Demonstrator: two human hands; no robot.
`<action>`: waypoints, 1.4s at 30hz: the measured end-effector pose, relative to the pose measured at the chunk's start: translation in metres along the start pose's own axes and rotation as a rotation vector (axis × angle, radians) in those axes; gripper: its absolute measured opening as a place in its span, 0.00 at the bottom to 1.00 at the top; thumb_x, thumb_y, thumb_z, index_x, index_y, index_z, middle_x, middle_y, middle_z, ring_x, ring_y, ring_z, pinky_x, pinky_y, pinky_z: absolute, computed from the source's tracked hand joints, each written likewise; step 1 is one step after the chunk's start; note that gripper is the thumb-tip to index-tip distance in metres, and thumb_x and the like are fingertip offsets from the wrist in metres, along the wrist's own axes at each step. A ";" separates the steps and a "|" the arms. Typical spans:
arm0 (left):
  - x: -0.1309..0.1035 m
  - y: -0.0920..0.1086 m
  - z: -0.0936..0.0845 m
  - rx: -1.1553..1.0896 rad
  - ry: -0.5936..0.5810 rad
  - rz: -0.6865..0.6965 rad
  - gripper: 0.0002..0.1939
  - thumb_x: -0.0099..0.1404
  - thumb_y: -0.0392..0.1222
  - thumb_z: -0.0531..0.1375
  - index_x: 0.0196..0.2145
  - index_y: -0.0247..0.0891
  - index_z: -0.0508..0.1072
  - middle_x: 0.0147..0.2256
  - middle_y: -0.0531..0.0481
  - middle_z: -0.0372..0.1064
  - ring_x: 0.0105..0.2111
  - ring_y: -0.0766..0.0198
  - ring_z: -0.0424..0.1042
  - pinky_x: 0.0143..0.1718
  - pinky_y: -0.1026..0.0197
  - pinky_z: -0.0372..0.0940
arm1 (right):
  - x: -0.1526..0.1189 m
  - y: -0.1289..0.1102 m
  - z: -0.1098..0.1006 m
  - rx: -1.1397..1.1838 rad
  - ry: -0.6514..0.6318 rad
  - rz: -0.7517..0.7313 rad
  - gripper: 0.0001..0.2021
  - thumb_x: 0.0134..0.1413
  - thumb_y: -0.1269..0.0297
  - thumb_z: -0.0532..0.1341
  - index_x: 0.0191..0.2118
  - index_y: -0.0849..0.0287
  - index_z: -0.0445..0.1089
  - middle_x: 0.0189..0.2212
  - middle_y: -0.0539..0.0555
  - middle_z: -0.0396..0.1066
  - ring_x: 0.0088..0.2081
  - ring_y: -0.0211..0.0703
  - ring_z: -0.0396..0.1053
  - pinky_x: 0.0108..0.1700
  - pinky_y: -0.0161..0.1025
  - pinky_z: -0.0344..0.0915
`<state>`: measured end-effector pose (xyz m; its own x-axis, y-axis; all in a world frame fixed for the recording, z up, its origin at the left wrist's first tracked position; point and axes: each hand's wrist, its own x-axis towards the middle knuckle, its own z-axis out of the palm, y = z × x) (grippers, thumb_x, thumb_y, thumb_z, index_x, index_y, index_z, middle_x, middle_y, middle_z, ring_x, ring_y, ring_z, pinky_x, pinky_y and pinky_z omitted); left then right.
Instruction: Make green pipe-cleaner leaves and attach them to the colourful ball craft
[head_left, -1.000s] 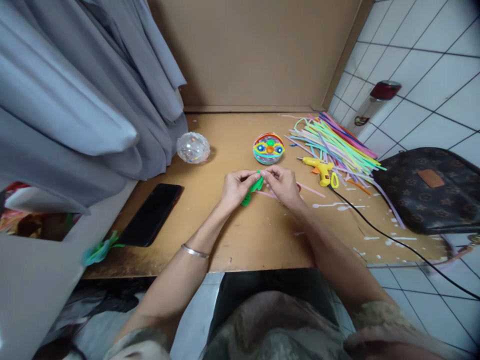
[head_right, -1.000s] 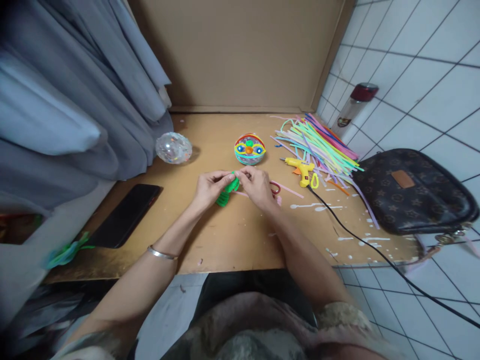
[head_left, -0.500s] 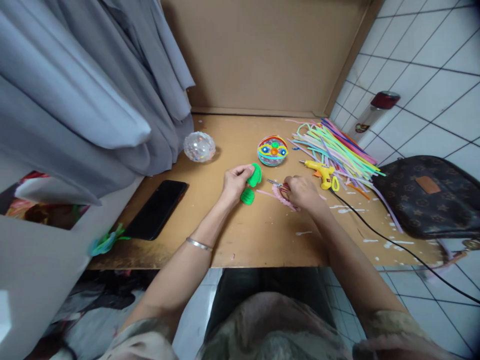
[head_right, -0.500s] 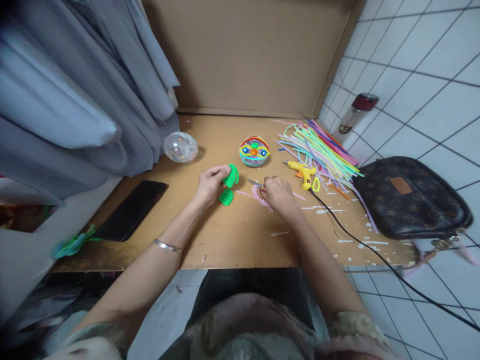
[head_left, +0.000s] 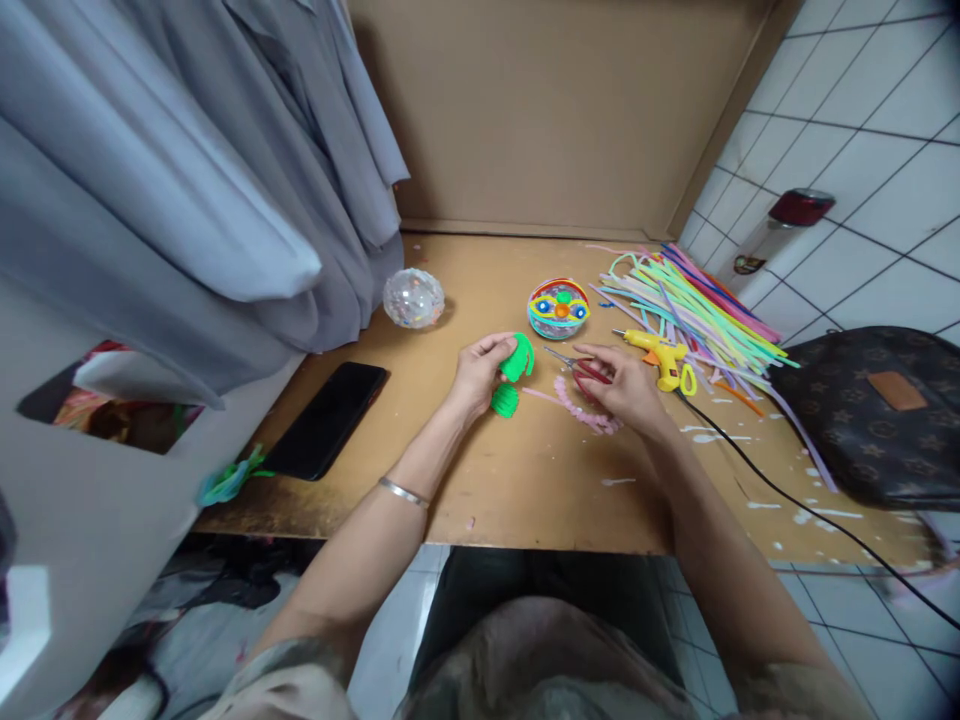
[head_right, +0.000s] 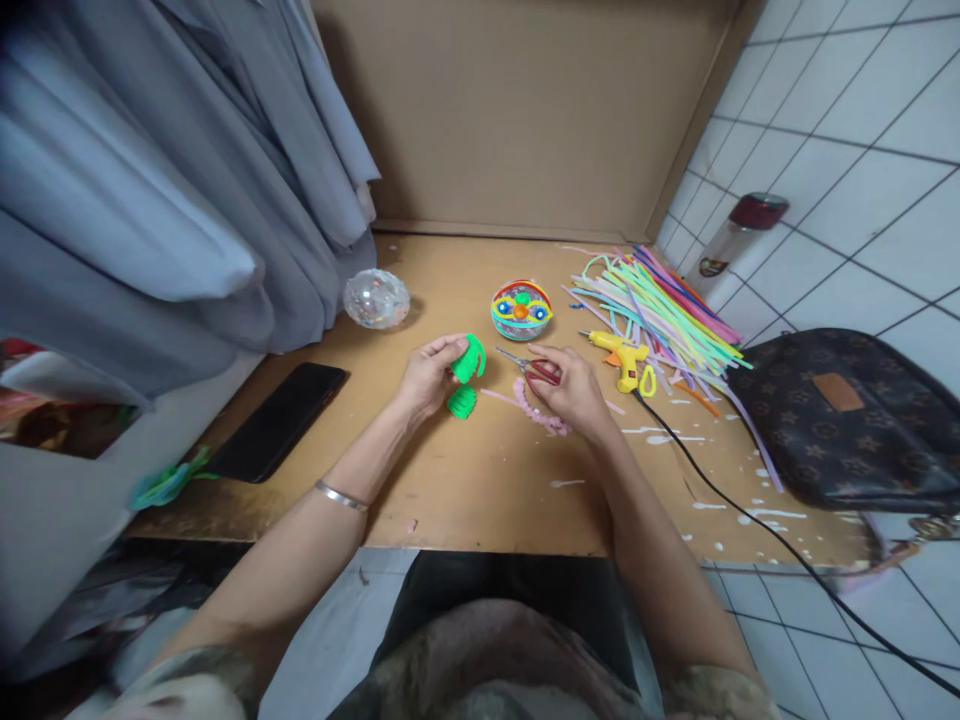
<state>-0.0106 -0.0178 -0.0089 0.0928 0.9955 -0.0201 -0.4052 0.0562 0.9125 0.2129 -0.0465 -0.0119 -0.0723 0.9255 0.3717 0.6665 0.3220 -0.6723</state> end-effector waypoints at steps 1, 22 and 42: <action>-0.001 0.001 0.000 -0.009 -0.027 -0.005 0.15 0.50 0.48 0.71 0.29 0.35 0.75 0.18 0.55 0.66 0.18 0.70 0.62 0.21 0.65 0.53 | 0.000 0.000 0.001 0.002 0.029 -0.014 0.20 0.47 0.65 0.65 0.49 0.60 0.78 0.37 0.57 0.77 0.35 0.47 0.74 0.41 0.44 0.70; -0.004 0.006 0.003 -0.088 -0.200 -0.107 0.17 0.56 0.42 0.68 0.18 0.35 0.67 0.16 0.54 0.61 0.19 0.72 0.61 0.22 0.68 0.59 | -0.011 -0.027 0.010 -0.448 0.051 -0.244 0.19 0.63 0.57 0.55 0.55 0.57 0.71 0.46 0.61 0.74 0.47 0.55 0.69 0.44 0.46 0.54; -0.008 -0.002 0.008 0.010 -0.125 -0.185 0.06 0.51 0.36 0.68 0.27 0.31 0.77 0.20 0.52 0.70 0.17 0.73 0.62 0.19 0.69 0.56 | -0.011 -0.031 0.010 -0.737 0.114 -0.421 0.17 0.65 0.58 0.55 0.53 0.59 0.71 0.40 0.59 0.74 0.41 0.51 0.65 0.42 0.45 0.46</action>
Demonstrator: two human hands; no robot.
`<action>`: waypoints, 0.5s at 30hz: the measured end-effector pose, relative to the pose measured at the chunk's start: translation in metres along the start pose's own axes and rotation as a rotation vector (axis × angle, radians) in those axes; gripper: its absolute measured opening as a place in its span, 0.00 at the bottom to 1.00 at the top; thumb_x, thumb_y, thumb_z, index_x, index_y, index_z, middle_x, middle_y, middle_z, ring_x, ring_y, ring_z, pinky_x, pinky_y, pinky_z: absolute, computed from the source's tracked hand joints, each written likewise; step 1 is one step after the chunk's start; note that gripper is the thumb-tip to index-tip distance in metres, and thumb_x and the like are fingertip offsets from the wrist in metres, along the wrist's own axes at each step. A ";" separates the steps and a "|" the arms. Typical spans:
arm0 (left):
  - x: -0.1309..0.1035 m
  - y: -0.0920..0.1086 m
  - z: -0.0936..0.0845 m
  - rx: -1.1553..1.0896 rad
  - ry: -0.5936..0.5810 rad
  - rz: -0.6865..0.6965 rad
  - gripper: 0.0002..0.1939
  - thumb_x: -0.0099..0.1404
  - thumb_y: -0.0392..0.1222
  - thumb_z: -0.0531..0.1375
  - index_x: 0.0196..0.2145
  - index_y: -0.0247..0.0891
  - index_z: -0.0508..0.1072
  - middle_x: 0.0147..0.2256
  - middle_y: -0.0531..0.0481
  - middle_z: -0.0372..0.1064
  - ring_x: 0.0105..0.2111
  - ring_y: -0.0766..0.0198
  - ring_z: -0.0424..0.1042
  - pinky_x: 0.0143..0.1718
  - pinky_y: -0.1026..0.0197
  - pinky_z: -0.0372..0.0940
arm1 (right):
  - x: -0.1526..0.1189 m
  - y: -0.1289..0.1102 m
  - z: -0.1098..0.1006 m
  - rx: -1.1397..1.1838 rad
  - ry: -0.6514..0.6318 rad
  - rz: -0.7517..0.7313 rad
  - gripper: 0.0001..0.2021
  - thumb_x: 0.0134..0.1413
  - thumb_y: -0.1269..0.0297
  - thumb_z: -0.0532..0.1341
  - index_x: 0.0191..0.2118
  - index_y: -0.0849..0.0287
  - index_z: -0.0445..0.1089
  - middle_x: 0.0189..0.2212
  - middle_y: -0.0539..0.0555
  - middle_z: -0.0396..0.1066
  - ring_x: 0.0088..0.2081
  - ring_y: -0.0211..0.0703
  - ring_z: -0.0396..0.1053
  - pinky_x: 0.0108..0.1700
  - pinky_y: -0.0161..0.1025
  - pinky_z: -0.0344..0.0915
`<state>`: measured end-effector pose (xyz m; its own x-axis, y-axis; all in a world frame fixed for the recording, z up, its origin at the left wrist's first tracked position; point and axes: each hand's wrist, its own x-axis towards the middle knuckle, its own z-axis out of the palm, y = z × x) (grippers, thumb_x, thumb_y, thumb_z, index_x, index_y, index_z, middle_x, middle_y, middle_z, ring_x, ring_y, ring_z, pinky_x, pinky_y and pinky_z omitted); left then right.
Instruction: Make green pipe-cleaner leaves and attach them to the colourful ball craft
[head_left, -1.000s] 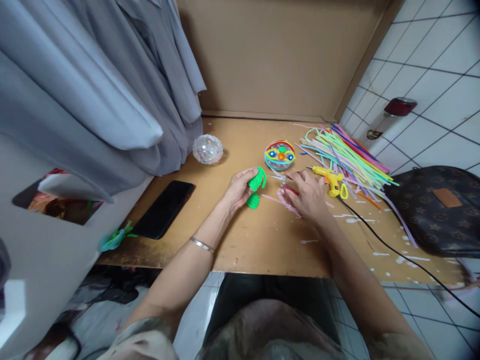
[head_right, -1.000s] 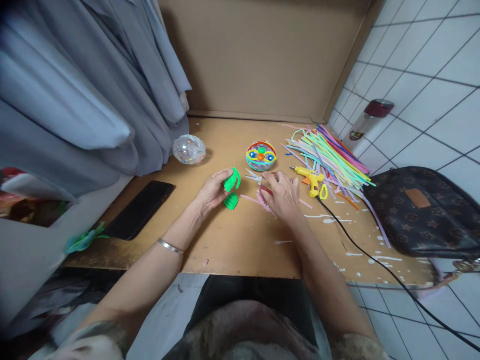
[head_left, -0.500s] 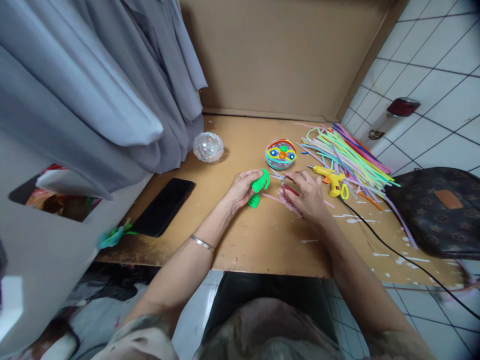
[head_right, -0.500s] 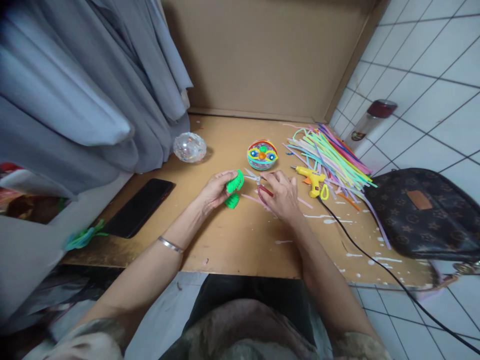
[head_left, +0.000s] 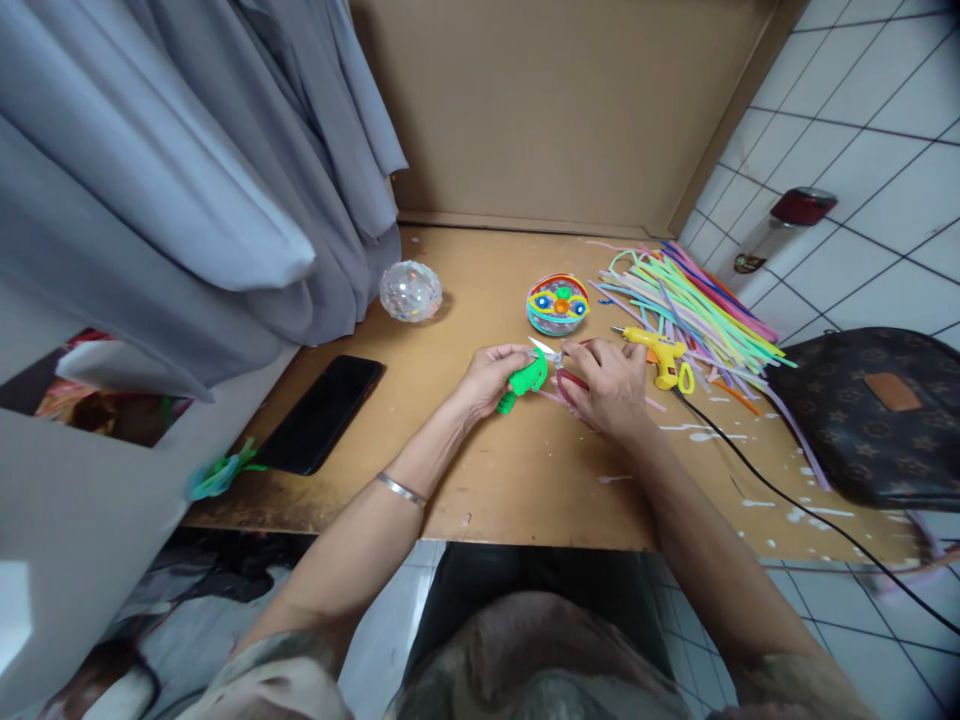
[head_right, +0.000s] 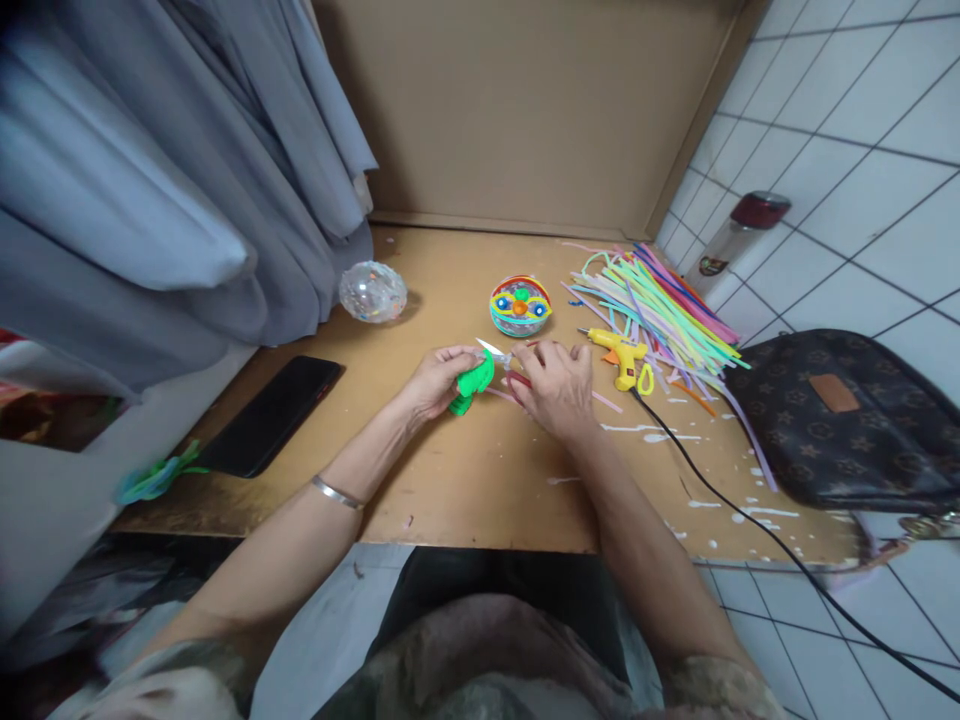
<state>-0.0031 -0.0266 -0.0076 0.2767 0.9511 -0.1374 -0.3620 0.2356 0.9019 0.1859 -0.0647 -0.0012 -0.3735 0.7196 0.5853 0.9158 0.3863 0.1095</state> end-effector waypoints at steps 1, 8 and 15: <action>0.000 0.000 0.000 -0.005 -0.008 -0.008 0.05 0.51 0.35 0.68 0.27 0.31 0.77 0.20 0.52 0.71 0.18 0.73 0.63 0.20 0.69 0.57 | 0.000 0.000 0.000 -0.021 0.009 -0.016 0.17 0.65 0.58 0.55 0.52 0.60 0.71 0.39 0.59 0.74 0.41 0.51 0.65 0.42 0.46 0.46; -0.002 0.003 0.001 -0.053 -0.053 -0.053 0.04 0.50 0.33 0.67 0.26 0.32 0.78 0.23 0.50 0.74 0.22 0.70 0.70 0.27 0.68 0.64 | 0.000 0.000 0.001 -0.100 0.046 -0.091 0.15 0.65 0.59 0.55 0.47 0.61 0.74 0.34 0.58 0.74 0.37 0.49 0.63 0.40 0.45 0.45; -0.002 0.001 0.000 -0.019 -0.041 -0.025 0.05 0.49 0.33 0.68 0.27 0.32 0.79 0.23 0.50 0.75 0.21 0.70 0.69 0.25 0.67 0.64 | -0.001 0.000 0.001 -0.122 0.163 -0.142 0.16 0.66 0.59 0.53 0.41 0.61 0.76 0.26 0.55 0.72 0.30 0.46 0.61 0.36 0.45 0.43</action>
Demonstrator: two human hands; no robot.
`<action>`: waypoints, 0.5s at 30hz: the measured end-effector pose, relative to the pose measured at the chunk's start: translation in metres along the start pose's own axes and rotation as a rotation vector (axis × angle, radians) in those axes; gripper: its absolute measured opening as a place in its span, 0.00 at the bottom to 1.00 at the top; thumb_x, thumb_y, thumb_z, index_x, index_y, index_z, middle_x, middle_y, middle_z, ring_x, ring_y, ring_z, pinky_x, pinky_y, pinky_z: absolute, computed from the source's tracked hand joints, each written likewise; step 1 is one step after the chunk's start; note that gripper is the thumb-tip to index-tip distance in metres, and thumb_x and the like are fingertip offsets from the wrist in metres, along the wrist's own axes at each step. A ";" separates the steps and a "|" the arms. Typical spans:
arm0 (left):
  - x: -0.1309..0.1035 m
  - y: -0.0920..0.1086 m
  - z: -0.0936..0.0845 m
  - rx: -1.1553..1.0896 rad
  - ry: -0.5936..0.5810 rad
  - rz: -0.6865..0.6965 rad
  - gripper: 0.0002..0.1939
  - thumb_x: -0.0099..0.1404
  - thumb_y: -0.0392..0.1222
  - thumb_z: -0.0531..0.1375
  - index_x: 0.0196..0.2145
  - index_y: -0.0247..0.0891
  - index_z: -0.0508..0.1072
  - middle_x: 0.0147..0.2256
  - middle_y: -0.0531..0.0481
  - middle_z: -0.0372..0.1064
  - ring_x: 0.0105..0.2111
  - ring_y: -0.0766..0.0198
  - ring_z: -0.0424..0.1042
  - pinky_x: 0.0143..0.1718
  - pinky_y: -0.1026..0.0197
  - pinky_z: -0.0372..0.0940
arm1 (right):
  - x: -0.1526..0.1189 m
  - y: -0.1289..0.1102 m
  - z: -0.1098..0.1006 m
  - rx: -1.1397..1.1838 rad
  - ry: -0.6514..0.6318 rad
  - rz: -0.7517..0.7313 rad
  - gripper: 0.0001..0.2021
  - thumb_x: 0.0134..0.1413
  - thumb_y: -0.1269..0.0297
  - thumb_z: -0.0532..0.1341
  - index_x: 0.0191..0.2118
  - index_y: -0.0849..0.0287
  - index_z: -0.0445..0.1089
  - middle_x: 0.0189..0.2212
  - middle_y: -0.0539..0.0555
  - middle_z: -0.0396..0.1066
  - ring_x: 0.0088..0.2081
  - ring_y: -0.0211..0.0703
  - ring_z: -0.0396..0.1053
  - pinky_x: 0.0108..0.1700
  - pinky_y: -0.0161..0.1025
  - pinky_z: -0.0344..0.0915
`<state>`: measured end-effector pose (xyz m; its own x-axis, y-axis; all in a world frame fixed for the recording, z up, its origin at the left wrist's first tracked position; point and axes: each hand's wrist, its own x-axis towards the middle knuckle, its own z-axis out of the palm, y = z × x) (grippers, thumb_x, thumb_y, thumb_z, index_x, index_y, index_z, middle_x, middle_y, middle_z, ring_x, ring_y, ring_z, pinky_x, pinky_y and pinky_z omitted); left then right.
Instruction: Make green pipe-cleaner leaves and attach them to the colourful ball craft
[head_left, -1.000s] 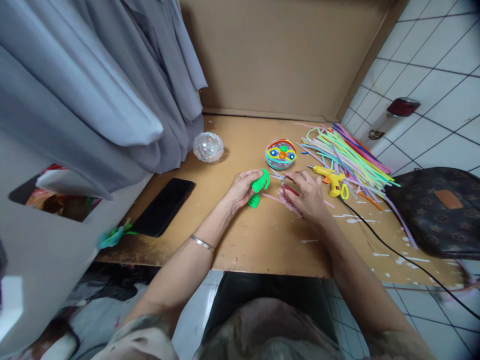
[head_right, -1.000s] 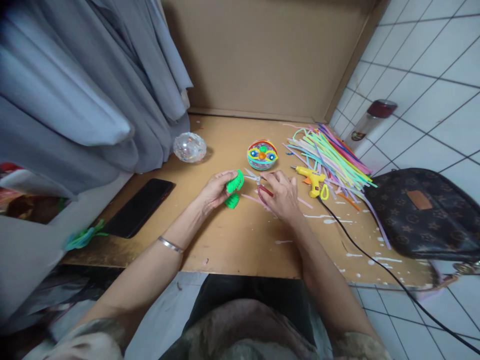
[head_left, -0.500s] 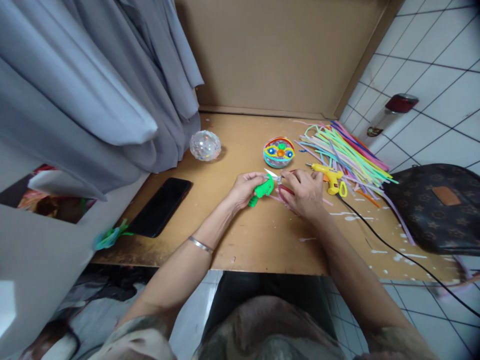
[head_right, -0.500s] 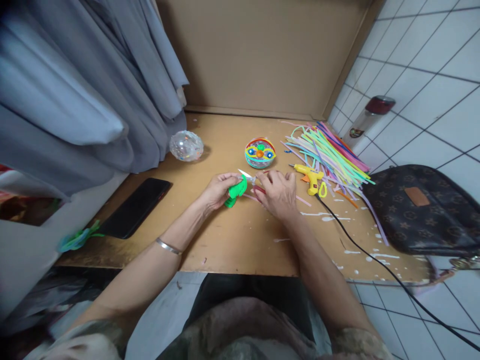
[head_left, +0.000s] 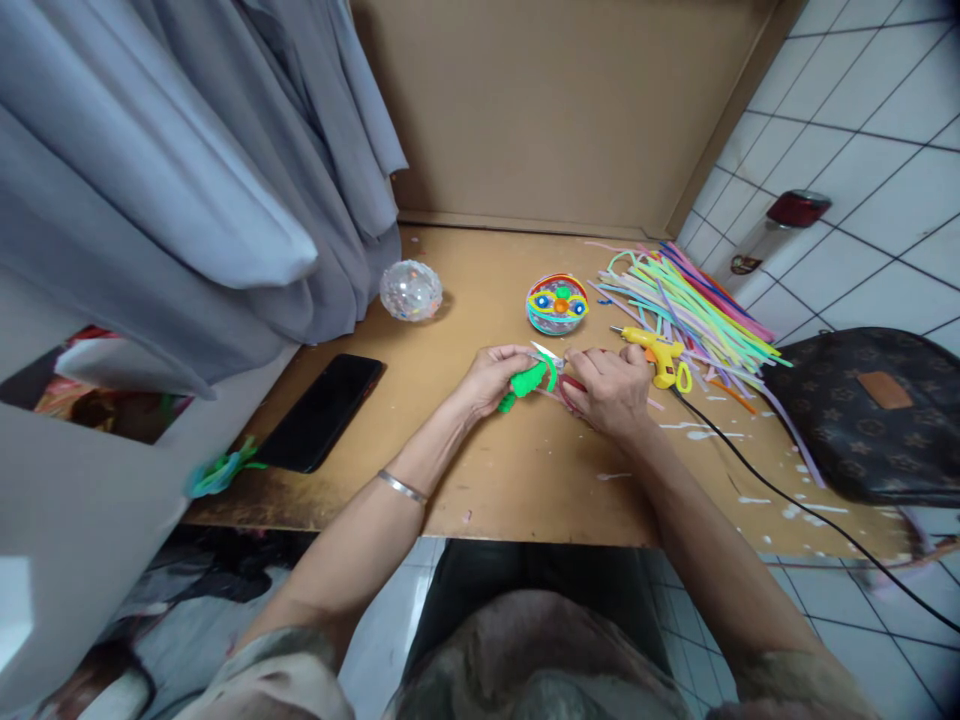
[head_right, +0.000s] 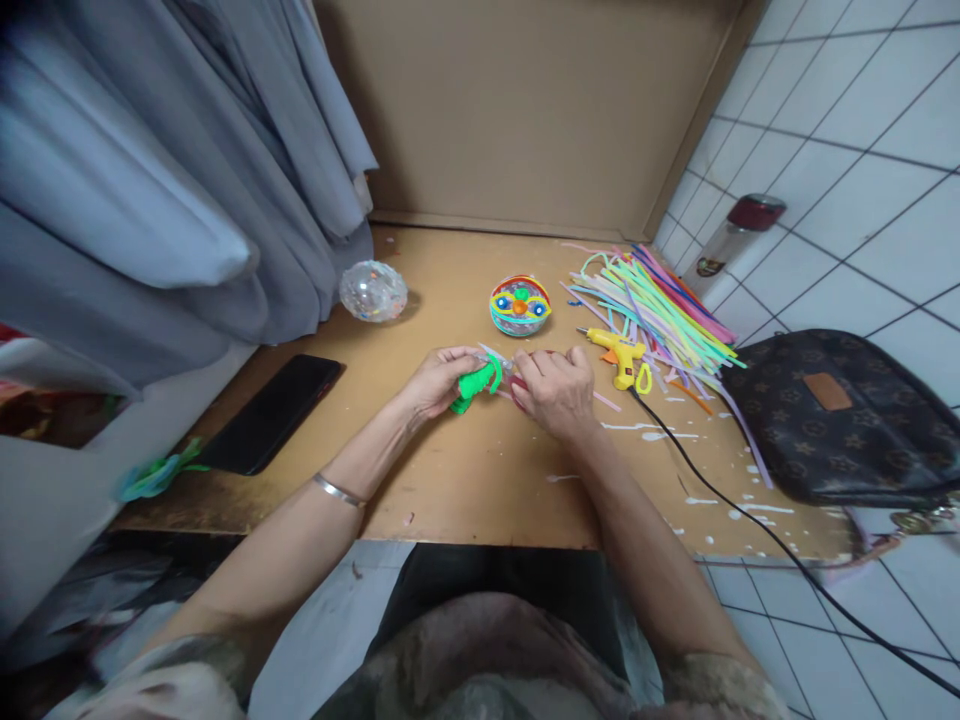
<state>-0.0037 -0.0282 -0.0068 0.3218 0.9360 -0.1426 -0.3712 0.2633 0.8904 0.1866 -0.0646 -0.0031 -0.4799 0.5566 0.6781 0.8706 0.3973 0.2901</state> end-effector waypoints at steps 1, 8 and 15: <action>0.000 0.000 0.000 -0.003 0.001 -0.001 0.05 0.49 0.34 0.68 0.27 0.32 0.79 0.24 0.49 0.75 0.22 0.70 0.69 0.26 0.67 0.64 | -0.001 0.000 0.000 0.002 0.011 0.000 0.16 0.66 0.59 0.53 0.40 0.61 0.76 0.25 0.55 0.72 0.29 0.45 0.61 0.36 0.44 0.43; -0.002 0.003 0.000 -0.022 0.006 0.010 0.08 0.49 0.36 0.70 0.27 0.32 0.77 0.22 0.51 0.73 0.21 0.71 0.68 0.24 0.68 0.63 | -0.006 0.000 0.004 0.067 -0.018 -0.002 0.16 0.67 0.60 0.52 0.41 0.61 0.76 0.24 0.54 0.71 0.28 0.43 0.61 0.34 0.44 0.41; 0.003 0.005 -0.006 -0.039 0.102 0.149 0.15 0.49 0.42 0.74 0.30 0.33 0.76 0.20 0.56 0.69 0.17 0.74 0.62 0.19 0.69 0.58 | -0.006 0.013 0.004 0.015 -0.184 0.237 0.14 0.61 0.63 0.58 0.48 0.60 0.75 0.35 0.59 0.75 0.38 0.51 0.67 0.40 0.45 0.47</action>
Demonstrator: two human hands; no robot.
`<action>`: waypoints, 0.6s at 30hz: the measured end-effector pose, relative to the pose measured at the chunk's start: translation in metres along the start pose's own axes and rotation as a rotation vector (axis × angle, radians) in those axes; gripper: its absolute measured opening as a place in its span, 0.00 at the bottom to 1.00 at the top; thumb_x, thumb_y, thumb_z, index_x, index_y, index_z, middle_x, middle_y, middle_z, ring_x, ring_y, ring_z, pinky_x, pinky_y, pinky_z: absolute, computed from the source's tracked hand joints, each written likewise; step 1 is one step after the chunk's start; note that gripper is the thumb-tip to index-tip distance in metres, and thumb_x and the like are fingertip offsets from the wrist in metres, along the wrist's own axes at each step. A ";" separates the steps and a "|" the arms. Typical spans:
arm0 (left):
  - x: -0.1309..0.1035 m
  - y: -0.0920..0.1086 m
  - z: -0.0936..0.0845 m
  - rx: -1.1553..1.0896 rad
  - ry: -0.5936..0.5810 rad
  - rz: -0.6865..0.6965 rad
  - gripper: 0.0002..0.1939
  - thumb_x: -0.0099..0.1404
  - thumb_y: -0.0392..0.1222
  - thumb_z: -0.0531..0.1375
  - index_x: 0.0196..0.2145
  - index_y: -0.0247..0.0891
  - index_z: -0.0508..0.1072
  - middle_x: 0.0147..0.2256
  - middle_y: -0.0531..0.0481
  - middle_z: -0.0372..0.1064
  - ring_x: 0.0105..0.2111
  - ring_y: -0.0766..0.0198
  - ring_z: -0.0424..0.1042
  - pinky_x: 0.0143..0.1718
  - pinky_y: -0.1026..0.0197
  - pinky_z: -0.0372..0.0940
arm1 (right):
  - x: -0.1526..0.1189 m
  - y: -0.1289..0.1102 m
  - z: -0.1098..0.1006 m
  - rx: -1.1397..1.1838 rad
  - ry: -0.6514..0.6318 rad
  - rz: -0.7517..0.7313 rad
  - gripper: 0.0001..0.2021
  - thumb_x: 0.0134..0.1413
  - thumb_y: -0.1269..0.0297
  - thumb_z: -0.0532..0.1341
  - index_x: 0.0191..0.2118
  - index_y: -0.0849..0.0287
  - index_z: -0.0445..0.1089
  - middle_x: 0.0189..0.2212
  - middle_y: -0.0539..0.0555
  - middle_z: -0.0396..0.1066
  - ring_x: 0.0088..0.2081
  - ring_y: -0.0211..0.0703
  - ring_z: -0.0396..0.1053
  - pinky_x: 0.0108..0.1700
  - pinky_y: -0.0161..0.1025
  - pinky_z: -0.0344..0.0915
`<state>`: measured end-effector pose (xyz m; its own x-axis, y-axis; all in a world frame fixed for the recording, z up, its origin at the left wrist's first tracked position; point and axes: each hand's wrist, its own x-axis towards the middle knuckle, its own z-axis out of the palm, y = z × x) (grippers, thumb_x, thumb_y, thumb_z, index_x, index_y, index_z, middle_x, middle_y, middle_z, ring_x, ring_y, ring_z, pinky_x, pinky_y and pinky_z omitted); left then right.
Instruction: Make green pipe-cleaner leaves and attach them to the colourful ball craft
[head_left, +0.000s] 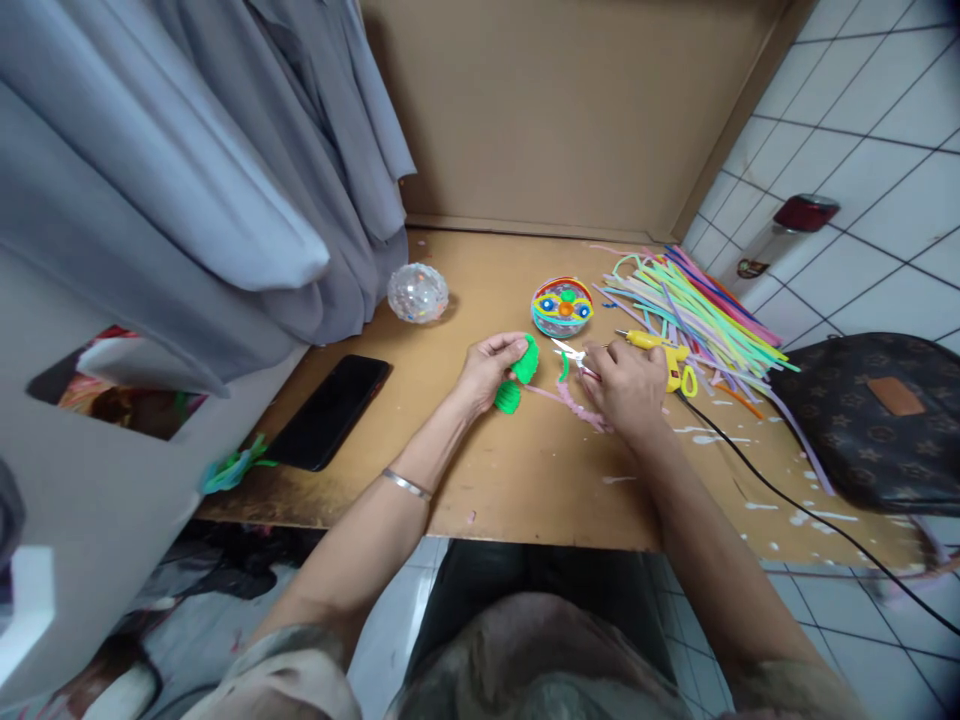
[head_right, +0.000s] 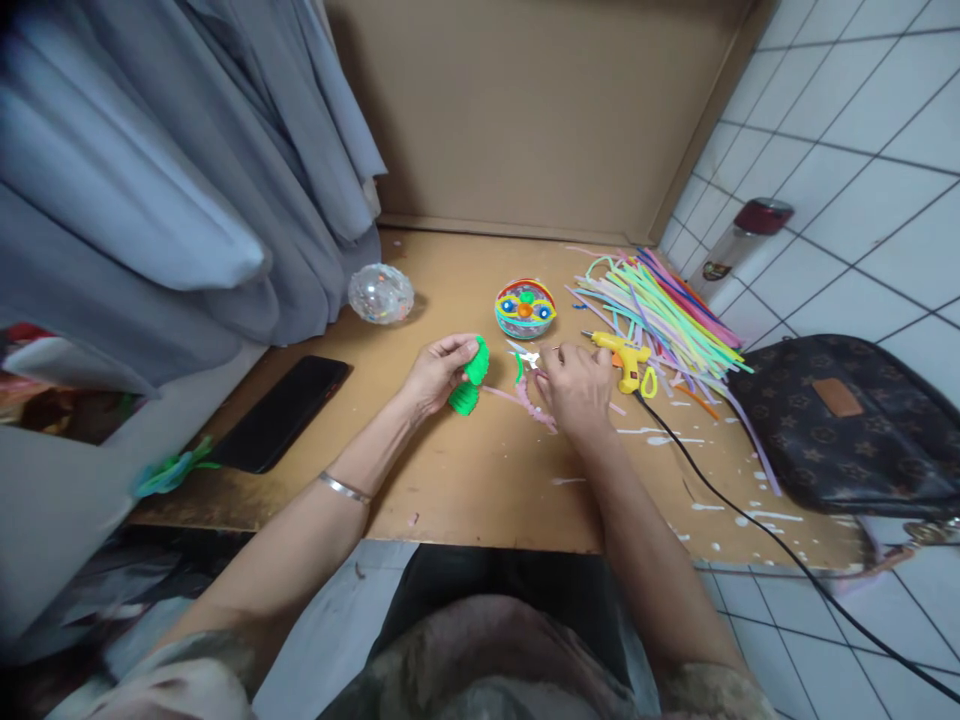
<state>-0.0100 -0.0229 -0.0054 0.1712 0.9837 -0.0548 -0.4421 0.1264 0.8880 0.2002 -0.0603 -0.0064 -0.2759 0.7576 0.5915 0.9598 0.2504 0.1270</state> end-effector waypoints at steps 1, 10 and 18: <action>0.001 0.000 0.000 0.002 0.022 -0.001 0.15 0.48 0.41 0.75 0.31 0.33 0.76 0.21 0.55 0.70 0.18 0.74 0.64 0.20 0.69 0.58 | 0.000 0.003 0.002 0.021 -0.055 0.026 0.15 0.59 0.64 0.59 0.50 0.60 0.75 0.37 0.60 0.75 0.40 0.52 0.67 0.41 0.45 0.48; -0.001 -0.002 0.002 -0.026 -0.034 -0.074 0.16 0.48 0.39 0.75 0.34 0.33 0.76 0.27 0.53 0.75 0.24 0.72 0.73 0.27 0.69 0.68 | -0.003 0.015 0.012 0.298 -0.242 0.179 0.18 0.51 0.73 0.59 0.48 0.58 0.76 0.43 0.62 0.76 0.45 0.56 0.70 0.41 0.46 0.58; -0.009 -0.009 0.014 -0.037 -0.087 -0.115 0.16 0.45 0.39 0.75 0.31 0.32 0.76 0.25 0.53 0.75 0.22 0.71 0.73 0.28 0.68 0.71 | 0.004 -0.032 -0.003 1.174 -0.112 0.531 0.15 0.51 0.51 0.65 0.36 0.60 0.75 0.23 0.51 0.73 0.23 0.39 0.66 0.26 0.37 0.64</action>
<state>0.0053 -0.0345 -0.0066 0.2979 0.9478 -0.1136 -0.4475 0.2438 0.8604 0.1684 -0.0666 -0.0056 0.0648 0.9587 0.2770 0.3493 0.2382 -0.9062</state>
